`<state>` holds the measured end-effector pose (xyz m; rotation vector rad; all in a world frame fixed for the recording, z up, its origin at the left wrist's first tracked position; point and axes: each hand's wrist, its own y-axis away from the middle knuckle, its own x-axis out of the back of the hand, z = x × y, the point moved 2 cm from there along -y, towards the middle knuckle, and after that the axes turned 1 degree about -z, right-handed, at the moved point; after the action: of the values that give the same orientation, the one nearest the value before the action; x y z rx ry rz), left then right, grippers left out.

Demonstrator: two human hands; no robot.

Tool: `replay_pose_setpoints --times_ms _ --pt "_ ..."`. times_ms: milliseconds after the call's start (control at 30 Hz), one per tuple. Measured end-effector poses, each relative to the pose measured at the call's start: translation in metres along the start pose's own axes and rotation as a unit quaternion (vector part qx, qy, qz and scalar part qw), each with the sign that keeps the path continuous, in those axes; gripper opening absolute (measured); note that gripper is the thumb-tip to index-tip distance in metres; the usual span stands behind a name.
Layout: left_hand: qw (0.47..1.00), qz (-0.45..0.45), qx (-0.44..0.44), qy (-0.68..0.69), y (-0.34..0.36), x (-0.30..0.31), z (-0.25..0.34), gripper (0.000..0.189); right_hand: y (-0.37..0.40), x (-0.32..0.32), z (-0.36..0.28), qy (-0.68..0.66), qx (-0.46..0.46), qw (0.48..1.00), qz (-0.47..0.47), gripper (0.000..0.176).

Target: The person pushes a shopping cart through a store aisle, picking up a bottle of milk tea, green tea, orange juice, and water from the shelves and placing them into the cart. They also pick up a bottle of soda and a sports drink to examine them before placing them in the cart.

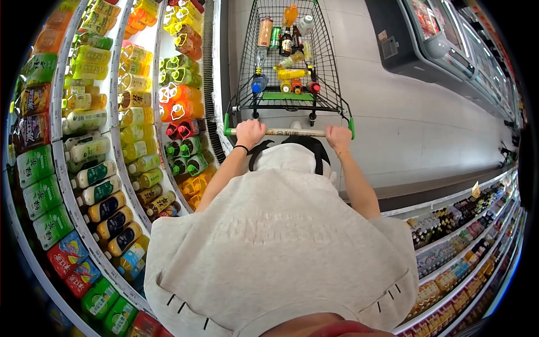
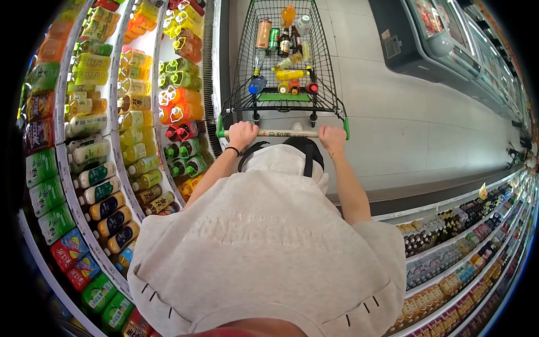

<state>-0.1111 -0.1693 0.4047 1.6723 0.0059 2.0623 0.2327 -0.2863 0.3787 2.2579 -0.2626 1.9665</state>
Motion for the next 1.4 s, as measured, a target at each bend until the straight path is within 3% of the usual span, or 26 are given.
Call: replay_pose_setpoints --times_ms 533,1000,1400 --pt "1.000 -0.020 0.015 0.002 -0.006 -0.006 0.001 0.045 -0.006 -0.001 0.006 0.004 -0.017 0.999 -0.028 0.053" --pt "1.000 0.015 0.014 -0.005 -0.006 -0.002 0.008 0.043 -0.007 -0.005 0.010 -0.007 0.003 1.000 -0.002 0.048" --pt "0.998 -0.023 0.057 -0.012 -0.013 -0.007 0.018 0.044 -0.019 -0.002 0.024 -0.021 0.023 1.000 -0.006 0.045"
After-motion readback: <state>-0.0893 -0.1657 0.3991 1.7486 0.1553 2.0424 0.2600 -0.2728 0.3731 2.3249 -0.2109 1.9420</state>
